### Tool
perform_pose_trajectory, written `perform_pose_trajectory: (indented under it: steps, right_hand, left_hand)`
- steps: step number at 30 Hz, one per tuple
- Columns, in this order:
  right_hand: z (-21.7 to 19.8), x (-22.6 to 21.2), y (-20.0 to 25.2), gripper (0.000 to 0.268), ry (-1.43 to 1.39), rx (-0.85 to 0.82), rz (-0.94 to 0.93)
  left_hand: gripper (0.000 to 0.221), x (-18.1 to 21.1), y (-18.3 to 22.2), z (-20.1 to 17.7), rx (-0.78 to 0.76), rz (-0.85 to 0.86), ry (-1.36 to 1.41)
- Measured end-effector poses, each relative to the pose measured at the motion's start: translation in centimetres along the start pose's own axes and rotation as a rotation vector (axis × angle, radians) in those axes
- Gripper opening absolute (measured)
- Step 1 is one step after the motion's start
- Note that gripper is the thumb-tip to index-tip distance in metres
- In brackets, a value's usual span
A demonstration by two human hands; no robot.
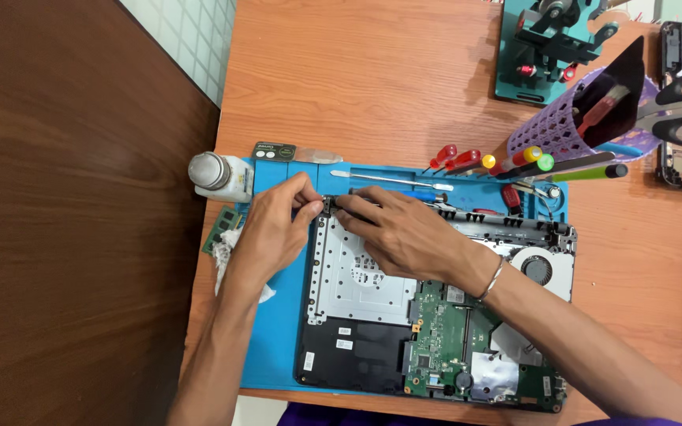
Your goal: The person places a laptop chassis on a work mat and proceeds to connect several internal cables to the motherboard, handles a detached cable assembly, and then uses a cloth to wipe down a small component.
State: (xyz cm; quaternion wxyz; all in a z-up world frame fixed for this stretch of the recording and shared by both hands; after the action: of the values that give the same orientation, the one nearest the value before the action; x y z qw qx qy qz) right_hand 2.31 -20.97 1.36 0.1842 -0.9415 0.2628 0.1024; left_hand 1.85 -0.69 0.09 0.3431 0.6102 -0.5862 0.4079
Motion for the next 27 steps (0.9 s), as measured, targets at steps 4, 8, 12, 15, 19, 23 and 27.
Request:
perform_pose_trajectory:
  steps: [4,8,12,15,19,23,27]
  right_hand:
    - [-0.3,-0.3,-0.2,0.060,-0.005,-0.029,0.028]
    - [-1.6,-0.8,0.5,0.060,-0.035,0.077,0.045]
    - [-3.8,-1.5,2.9,0.057,-0.176,0.117,0.232]
    - [-5.8,-2.0,5.9,0.049,-0.219,0.189,0.401]
    - [-8.2,-2.2,11.0,0.042,-0.131,0.364,0.668]
    - [-9.0,-1.7,17.5,0.032,0.057,0.601,1.098]
    - [-7.8,0.5,23.6,0.039,0.066,0.535,1.400]
  left_hand:
    - [0.013,0.5,0.2,0.1,0.026,-0.014,-0.024]
    - [0.012,0.4,0.5,-0.1,0.041,-0.053,-0.080]
    - [0.015,0.2,1.1,0.2,0.144,-0.045,-0.075]
    - [0.016,0.6,1.7,0.6,0.200,0.076,-0.100]
    - [0.017,1.1,1.9,1.4,0.217,-0.018,-0.181]
    - [0.015,1.0,2.0,1.7,0.228,-0.010,-0.187]
    - [0.019,0.7,2.0,2.1,0.222,-0.073,-0.198]
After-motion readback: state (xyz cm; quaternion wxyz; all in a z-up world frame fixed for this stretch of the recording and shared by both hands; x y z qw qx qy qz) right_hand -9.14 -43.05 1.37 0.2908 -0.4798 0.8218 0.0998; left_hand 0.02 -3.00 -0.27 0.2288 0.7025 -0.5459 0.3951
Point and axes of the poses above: each hand's wrist, its own y-axis away from the middle knuckle, its own z-axis out of the palm, x = y × z, the point moved 2 cm from there along -y, towards the middle knuckle, and after that the axes turned 13 degrees about x, right-handed, at the moved point
